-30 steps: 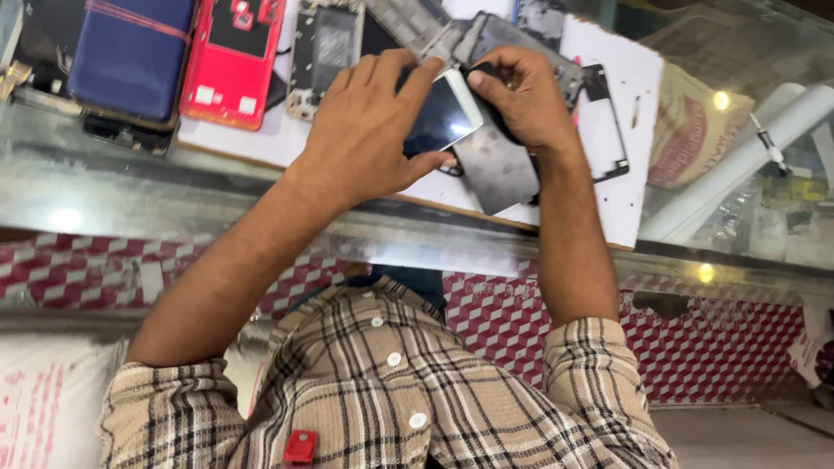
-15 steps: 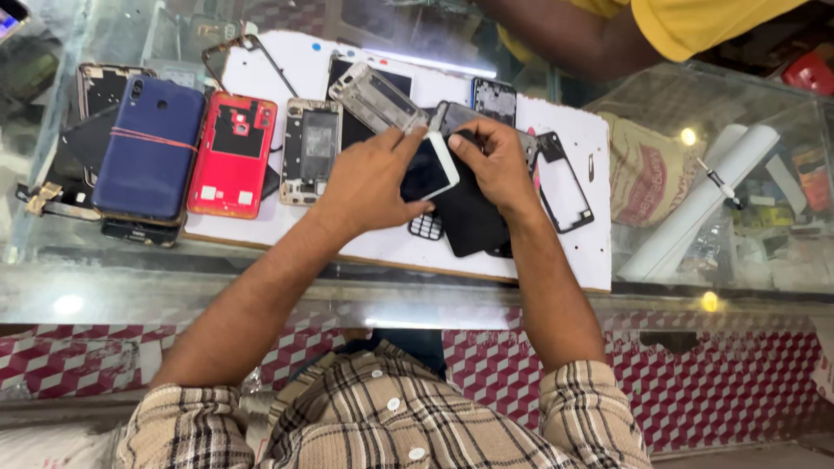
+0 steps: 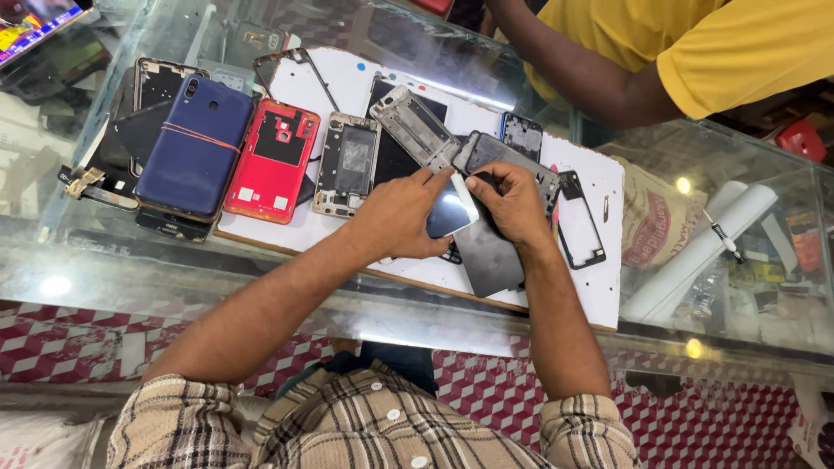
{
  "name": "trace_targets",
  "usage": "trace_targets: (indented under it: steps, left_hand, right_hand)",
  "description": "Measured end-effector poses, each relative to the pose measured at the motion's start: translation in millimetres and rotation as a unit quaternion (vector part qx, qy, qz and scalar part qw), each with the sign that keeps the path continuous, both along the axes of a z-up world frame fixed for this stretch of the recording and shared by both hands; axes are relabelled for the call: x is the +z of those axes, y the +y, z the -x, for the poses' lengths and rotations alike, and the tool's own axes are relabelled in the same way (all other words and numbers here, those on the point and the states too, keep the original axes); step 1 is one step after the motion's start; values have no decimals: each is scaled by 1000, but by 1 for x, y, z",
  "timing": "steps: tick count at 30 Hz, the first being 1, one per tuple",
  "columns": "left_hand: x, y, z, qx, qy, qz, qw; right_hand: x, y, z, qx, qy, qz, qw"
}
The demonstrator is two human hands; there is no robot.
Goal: The person disassembles a white smartphone by removing the back cover and separating the screen assembly from the frame. They then handle a black screen protector package and continue to manipulate the phone's internal components on a glass counter.
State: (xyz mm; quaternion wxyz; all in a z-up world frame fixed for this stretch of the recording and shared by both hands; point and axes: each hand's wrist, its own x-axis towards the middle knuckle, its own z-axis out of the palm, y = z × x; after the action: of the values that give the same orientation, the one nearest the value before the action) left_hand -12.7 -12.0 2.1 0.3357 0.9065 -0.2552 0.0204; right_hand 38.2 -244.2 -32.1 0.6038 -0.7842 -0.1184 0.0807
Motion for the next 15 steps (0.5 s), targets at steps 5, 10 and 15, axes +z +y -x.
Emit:
trace_targets:
  steps: [5,10,15]
  left_hand:
    - [-3,0,-2,-8,38,18,999]
    - [-16,0,-9,-26,24,54,998]
    - [-22,-1,-9,-16,39,55,998]
  right_hand:
    - [-11,2,-4,5,0,20,1000]
    - [-24,-1,-11,11,-18,-19,1000]
    - [-31,0,-8,-18,-19,-43,999]
